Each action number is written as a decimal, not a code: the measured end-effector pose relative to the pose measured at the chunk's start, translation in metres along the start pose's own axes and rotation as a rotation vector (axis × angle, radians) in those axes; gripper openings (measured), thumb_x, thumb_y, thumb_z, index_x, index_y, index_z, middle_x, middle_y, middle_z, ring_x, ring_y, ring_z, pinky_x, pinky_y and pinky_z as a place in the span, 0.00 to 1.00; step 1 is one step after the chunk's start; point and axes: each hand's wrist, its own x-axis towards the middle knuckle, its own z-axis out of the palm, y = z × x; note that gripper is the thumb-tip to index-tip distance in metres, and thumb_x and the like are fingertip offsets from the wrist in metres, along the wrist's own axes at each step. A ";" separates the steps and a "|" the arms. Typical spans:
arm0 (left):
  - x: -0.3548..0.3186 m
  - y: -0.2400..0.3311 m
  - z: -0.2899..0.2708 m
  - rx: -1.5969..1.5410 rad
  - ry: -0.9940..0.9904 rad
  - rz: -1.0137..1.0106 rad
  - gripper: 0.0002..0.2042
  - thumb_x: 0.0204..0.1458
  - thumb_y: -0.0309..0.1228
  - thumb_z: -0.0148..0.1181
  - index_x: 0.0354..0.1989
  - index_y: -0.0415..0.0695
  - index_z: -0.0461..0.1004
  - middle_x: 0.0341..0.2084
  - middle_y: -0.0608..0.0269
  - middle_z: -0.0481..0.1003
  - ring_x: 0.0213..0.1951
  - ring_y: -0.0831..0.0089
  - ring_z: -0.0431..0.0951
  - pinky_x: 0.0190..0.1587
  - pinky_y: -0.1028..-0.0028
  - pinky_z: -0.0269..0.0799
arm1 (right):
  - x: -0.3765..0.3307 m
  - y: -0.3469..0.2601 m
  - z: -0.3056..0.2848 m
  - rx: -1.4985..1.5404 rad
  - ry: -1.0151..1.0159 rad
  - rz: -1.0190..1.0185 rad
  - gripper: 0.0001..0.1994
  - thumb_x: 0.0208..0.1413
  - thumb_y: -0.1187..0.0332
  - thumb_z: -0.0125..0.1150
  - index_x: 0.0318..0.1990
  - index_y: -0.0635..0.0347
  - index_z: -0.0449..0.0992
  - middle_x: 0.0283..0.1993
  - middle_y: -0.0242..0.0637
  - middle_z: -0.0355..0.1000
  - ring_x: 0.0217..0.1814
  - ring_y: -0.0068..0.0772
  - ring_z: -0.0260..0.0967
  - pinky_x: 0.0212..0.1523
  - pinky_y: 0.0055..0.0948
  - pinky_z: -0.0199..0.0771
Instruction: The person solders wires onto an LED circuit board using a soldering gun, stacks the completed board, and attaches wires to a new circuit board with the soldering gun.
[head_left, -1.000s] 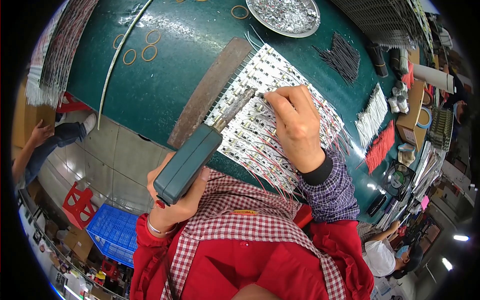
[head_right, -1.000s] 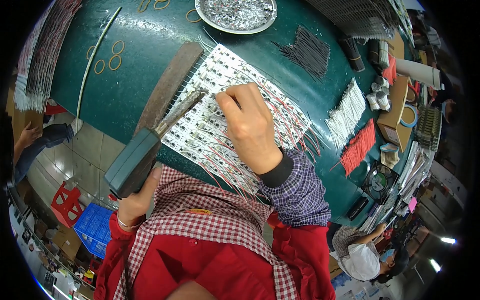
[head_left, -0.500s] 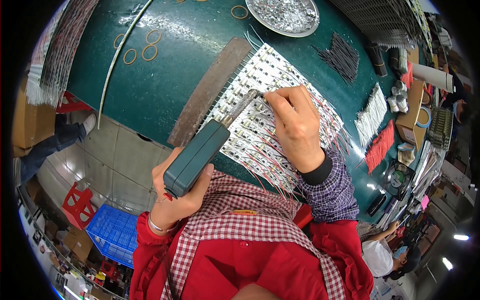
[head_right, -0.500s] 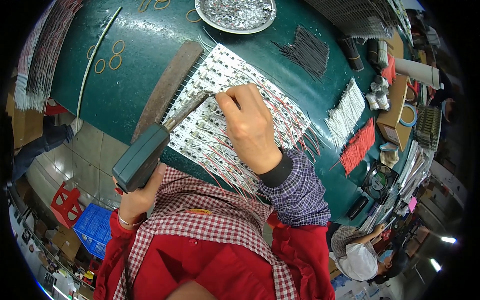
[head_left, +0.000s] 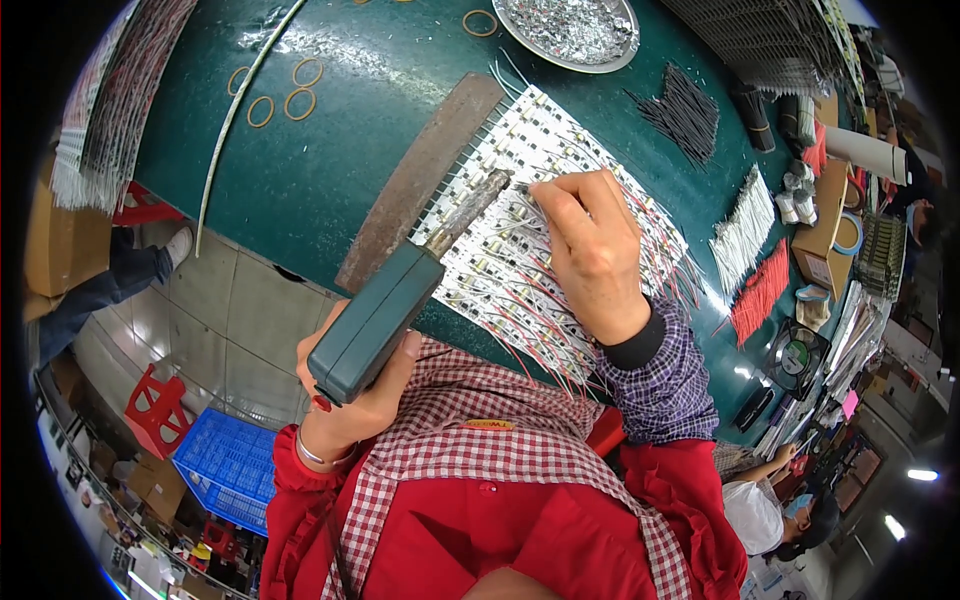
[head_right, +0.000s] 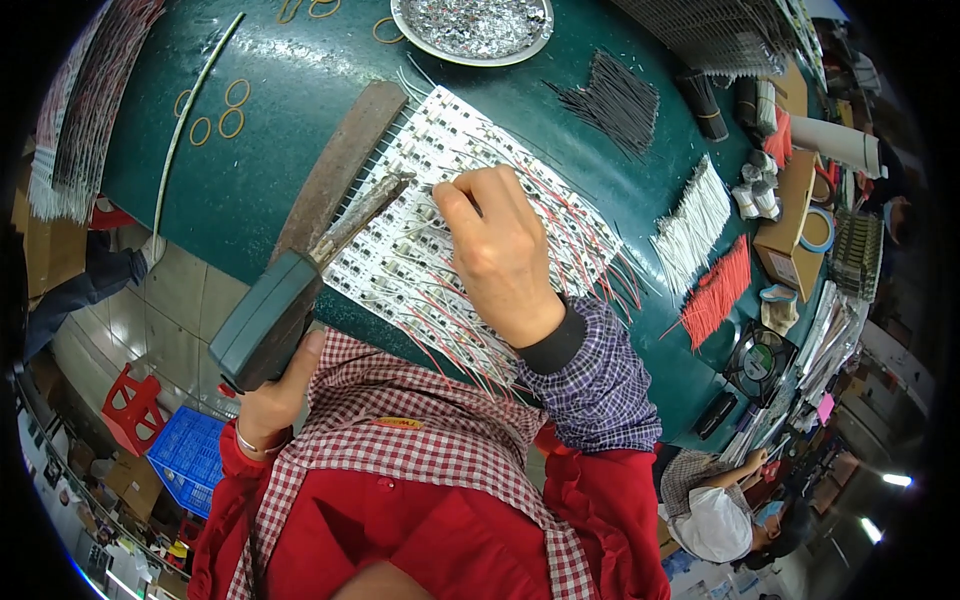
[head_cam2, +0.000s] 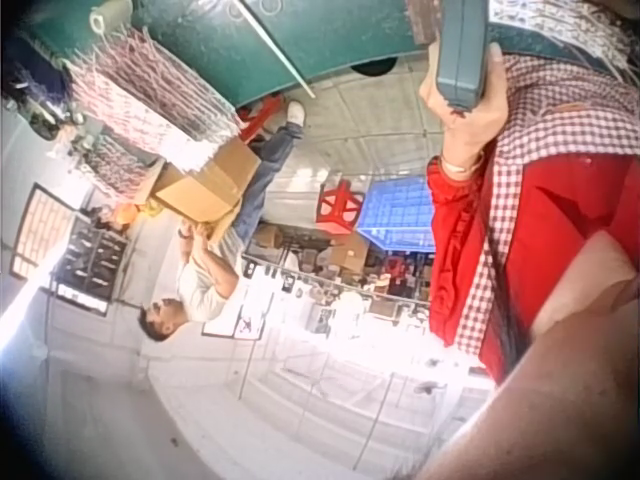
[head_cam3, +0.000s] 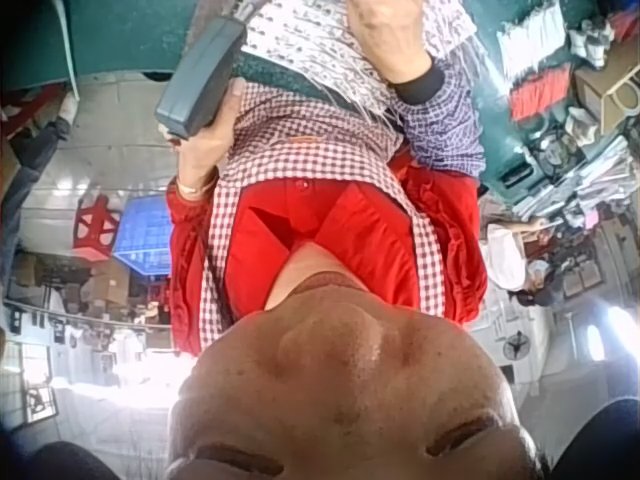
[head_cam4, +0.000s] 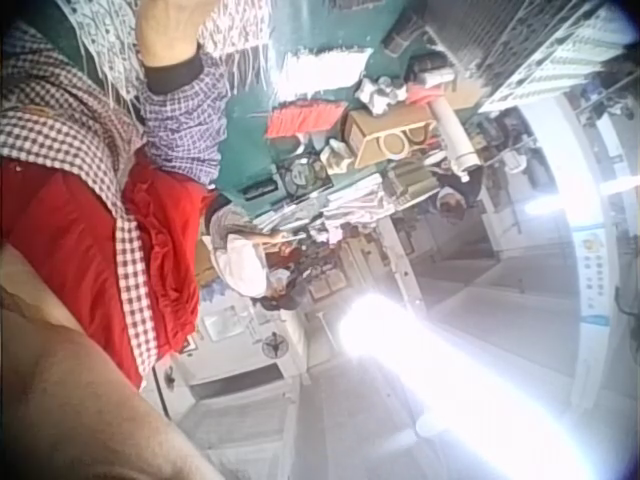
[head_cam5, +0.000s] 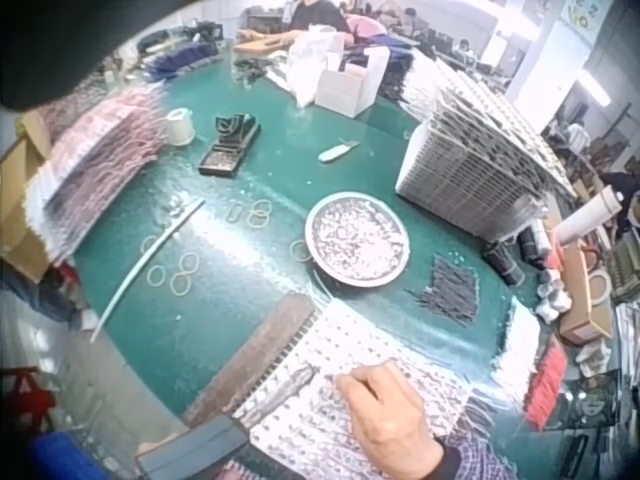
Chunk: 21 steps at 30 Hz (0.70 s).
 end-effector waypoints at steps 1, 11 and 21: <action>-0.001 0.000 0.000 0.000 0.000 0.000 0.09 0.45 0.20 0.67 0.37 0.33 0.79 0.27 0.56 0.77 0.25 0.71 0.77 0.27 0.75 0.72 | 0.000 0.000 0.000 -0.012 0.008 -0.003 0.15 0.37 0.86 0.60 0.37 0.65 0.76 0.34 0.40 0.68 0.36 0.39 0.68 0.32 0.33 0.71; -0.009 0.002 -0.004 0.025 0.016 -0.019 0.10 0.44 0.18 0.66 0.37 0.33 0.79 0.27 0.55 0.77 0.25 0.69 0.78 0.27 0.75 0.72 | 0.001 -0.008 -0.005 0.013 0.044 -0.039 0.15 0.36 0.85 0.60 0.36 0.63 0.77 0.30 0.37 0.68 0.34 0.38 0.66 0.31 0.32 0.69; -0.011 0.003 -0.006 0.022 -0.005 -0.042 0.09 0.44 0.19 0.66 0.36 0.33 0.79 0.28 0.56 0.77 0.25 0.69 0.78 0.27 0.75 0.72 | -0.002 -0.006 -0.005 0.047 -0.009 -0.013 0.14 0.38 0.85 0.60 0.36 0.63 0.77 0.31 0.36 0.68 0.34 0.37 0.65 0.32 0.33 0.69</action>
